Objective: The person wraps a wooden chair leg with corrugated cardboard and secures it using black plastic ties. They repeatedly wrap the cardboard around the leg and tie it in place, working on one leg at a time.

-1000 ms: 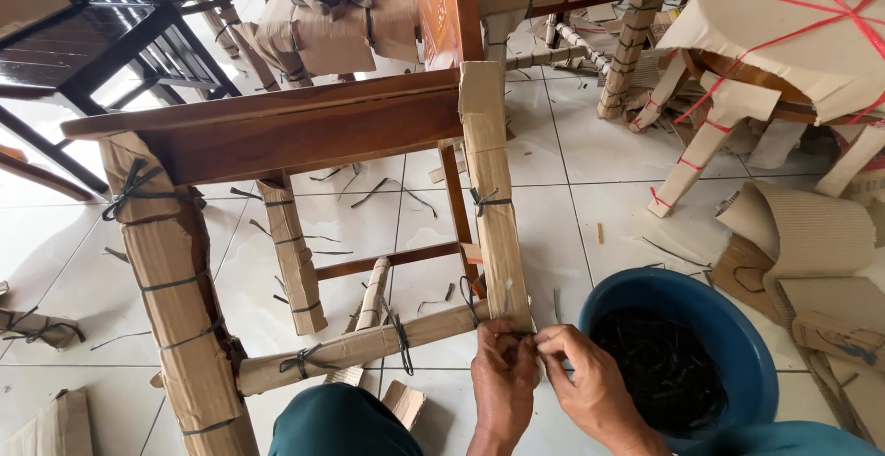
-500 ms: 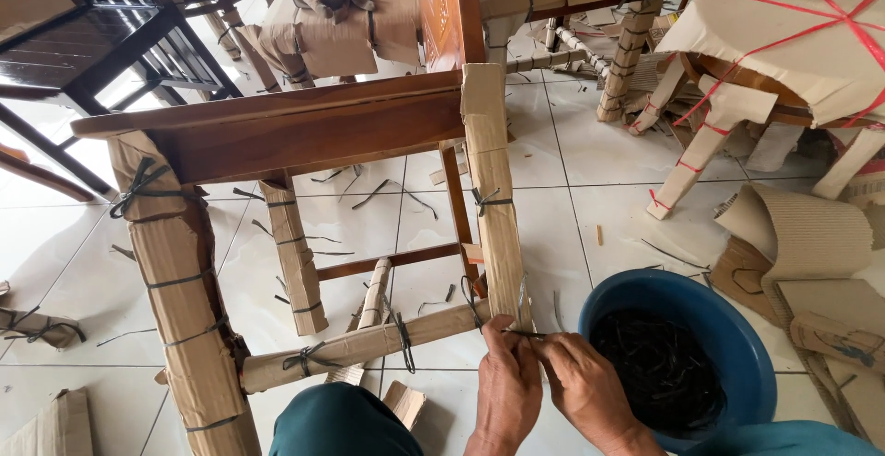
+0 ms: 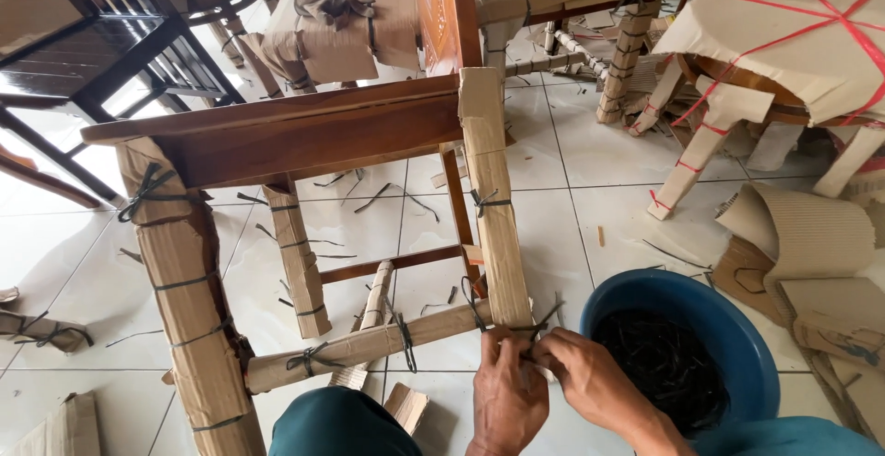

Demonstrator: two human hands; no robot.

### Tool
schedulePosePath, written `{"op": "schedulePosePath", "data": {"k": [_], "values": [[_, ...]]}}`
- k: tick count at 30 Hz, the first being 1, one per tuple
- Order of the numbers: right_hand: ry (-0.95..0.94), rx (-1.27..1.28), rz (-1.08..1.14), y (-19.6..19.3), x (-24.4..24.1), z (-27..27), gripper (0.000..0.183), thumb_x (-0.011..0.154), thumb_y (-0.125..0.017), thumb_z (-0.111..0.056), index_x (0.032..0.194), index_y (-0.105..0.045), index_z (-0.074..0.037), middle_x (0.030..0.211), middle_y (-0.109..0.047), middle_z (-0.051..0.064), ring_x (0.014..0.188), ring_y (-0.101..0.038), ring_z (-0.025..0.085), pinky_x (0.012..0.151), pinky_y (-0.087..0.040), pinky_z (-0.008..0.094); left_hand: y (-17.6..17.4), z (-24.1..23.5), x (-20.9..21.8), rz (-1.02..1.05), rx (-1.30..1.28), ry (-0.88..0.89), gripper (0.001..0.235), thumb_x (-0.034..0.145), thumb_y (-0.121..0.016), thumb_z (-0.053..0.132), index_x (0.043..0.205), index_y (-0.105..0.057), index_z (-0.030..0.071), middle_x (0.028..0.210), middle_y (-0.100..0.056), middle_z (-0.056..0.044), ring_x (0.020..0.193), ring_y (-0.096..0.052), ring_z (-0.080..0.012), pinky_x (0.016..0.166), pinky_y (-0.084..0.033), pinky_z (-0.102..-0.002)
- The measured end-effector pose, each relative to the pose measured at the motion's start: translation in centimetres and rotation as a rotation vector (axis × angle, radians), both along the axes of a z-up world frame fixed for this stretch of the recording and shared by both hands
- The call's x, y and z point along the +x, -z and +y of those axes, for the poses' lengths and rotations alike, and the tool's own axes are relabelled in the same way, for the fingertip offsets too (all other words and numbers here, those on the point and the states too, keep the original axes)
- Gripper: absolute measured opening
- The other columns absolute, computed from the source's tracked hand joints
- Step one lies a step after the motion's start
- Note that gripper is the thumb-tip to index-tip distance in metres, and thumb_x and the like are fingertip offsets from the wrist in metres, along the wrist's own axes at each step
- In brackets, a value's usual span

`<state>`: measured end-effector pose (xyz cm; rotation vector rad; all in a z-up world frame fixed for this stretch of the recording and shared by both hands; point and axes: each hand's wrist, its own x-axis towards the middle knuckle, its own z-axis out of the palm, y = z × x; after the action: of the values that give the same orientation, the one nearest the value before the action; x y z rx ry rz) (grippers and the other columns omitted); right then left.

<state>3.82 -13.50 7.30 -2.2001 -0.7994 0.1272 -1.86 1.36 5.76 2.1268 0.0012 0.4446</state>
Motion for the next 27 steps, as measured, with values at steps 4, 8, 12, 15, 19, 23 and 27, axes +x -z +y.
{"op": "schedulePosePath", "data": {"k": [4,8,12,15,19,23,27], "values": [[0.071,0.000,0.193,-0.5,0.2,0.0,0.011,0.096,-0.057,-0.008,0.088,-0.062,-0.011,0.083,-0.071,0.001,0.074,-0.069,0.017,0.069,-0.054,0.030,-0.3,0.0,-0.3,-0.058,0.074,-0.027,0.033,0.073,-0.060,0.001,0.103,-0.065,0.014,0.111,-0.055,-0.007,0.087,-0.066,-0.0287,0.055,-0.058,-0.044],[0.117,0.005,0.264,0.0,0.3,0.3,0.015,0.096,-0.056,-0.007,0.083,-0.062,-0.013,0.081,-0.069,0.000,0.072,-0.063,0.016,0.069,-0.051,0.030,2.0,0.2,0.4,-0.027,0.185,-0.056,0.014,0.081,-0.069,0.012,0.091,-0.060,0.012,0.106,-0.053,-0.009,0.080,-0.062,-0.0323,0.063,-0.054,-0.046],[0.199,0.010,0.306,-1.0,0.2,0.9,0.015,0.096,-0.062,-0.018,0.083,-0.065,-0.013,0.078,-0.074,0.000,0.070,-0.065,0.015,0.068,-0.051,0.030,3.1,0.3,0.5,-0.018,0.146,-0.031,0.007,0.086,-0.061,0.011,0.092,-0.060,0.010,0.101,-0.053,-0.011,0.085,-0.058,-0.0347,0.070,-0.052,-0.048],[0.244,0.013,0.341,-1.2,0.2,1.1,0.015,0.096,-0.063,-0.020,0.085,-0.069,-0.013,0.078,-0.075,0.000,0.069,-0.064,0.014,0.066,-0.050,0.030,2.7,0.3,0.4,-0.007,0.111,-0.059,0.004,0.091,-0.061,0.012,0.093,-0.058,0.012,0.097,-0.057,-0.009,0.084,-0.059,-0.0340,0.063,-0.051,-0.050],[0.249,0.046,0.318,-0.8,0.2,1.0,0.020,0.097,-0.065,-0.027,0.083,-0.067,-0.013,0.075,-0.073,-0.002,0.068,-0.061,0.012,0.065,-0.049,0.029,3.6,-0.3,0.0,-0.047,0.148,-0.130,0.028,0.086,-0.061,0.008,0.112,-0.069,0.012,0.104,-0.062,-0.008,0.084,-0.065,-0.0326,0.068,-0.054,-0.045],[0.234,0.063,0.262,-0.3,0.2,0.7,0.022,0.098,-0.064,-0.028,0.083,-0.065,-0.012,0.073,-0.070,-0.001,0.066,-0.059,0.013,0.063,-0.048,0.030,4.3,-0.4,-0.4,-0.040,0.145,-0.199,0.023,0.086,-0.060,0.004,0.105,-0.067,0.014,0.105,-0.064,-0.004,0.082,-0.067,-0.0279,0.062,-0.055,-0.042],[0.257,0.059,0.328,0.0,0.4,0.5,0.020,0.099,-0.065,-0.022,0.083,-0.062,-0.012,0.068,-0.060,-0.001,0.063,-0.046,0.013,0.059,-0.041,0.030,3.8,-0.8,-0.7,0.158,-0.004,-0.302,0.017,0.085,-0.059,0.012,0.100,-0.063,0.020,0.098,-0.062,0.000,0.073,-0.065,-0.0275,0.059,-0.053,-0.047]]}}
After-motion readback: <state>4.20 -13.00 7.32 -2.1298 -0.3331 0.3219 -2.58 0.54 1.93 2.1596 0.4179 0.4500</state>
